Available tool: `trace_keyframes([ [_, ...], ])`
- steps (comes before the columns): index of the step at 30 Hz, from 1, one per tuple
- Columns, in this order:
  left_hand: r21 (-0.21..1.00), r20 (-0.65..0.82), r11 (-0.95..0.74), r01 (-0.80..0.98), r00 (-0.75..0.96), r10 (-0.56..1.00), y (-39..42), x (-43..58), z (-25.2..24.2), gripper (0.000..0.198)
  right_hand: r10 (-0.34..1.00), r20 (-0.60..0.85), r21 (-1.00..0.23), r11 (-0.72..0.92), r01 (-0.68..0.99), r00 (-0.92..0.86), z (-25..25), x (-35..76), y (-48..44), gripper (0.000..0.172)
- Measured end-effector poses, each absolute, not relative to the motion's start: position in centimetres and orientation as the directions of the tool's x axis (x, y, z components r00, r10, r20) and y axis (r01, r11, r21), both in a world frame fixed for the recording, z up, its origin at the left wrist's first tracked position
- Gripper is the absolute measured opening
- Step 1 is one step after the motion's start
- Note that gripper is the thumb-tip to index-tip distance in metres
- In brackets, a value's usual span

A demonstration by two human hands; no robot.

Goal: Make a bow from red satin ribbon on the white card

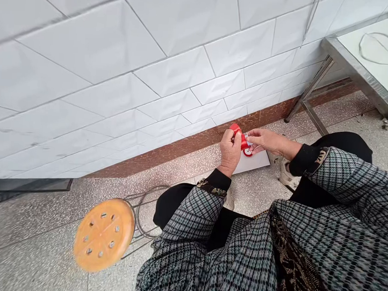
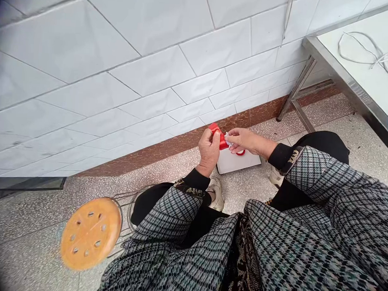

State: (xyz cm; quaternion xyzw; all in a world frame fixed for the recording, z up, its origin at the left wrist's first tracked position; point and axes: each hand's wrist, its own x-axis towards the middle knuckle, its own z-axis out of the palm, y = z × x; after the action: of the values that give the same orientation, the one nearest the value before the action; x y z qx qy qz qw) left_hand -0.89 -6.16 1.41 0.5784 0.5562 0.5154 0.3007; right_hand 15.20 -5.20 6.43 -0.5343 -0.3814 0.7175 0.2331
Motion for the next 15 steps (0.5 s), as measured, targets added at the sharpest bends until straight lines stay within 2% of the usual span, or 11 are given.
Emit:
trace_keyframes([
  [3,0.951,0.192,-0.148,0.270,-0.145,0.971,-6.1,-0.8,1.4,0.029,0.770,-0.565,-0.822,-0.555,0.124,-0.296,6.1,15.1,-5.1,0.010],
  [7,0.999,-0.004,0.009,0.035,-0.149,0.989,-5.9,-0.6,1.0,0.011,0.836,-0.461,-0.887,-0.420,0.193,-0.298,4.9,15.3,-4.9,0.022],
  [11,0.972,-0.170,0.151,-0.182,-0.095,0.981,-5.6,-0.7,0.6,0.011,0.887,-0.266,-0.940,-0.152,0.306,-0.377,3.8,15.8,-4.7,0.028],
  [15,0.929,-0.263,0.244,-0.280,-0.032,0.964,-5.6,-1.0,0.6,0.014,0.897,-0.038,-0.891,0.169,0.422,-0.440,3.6,16.2,-4.6,0.039],
])
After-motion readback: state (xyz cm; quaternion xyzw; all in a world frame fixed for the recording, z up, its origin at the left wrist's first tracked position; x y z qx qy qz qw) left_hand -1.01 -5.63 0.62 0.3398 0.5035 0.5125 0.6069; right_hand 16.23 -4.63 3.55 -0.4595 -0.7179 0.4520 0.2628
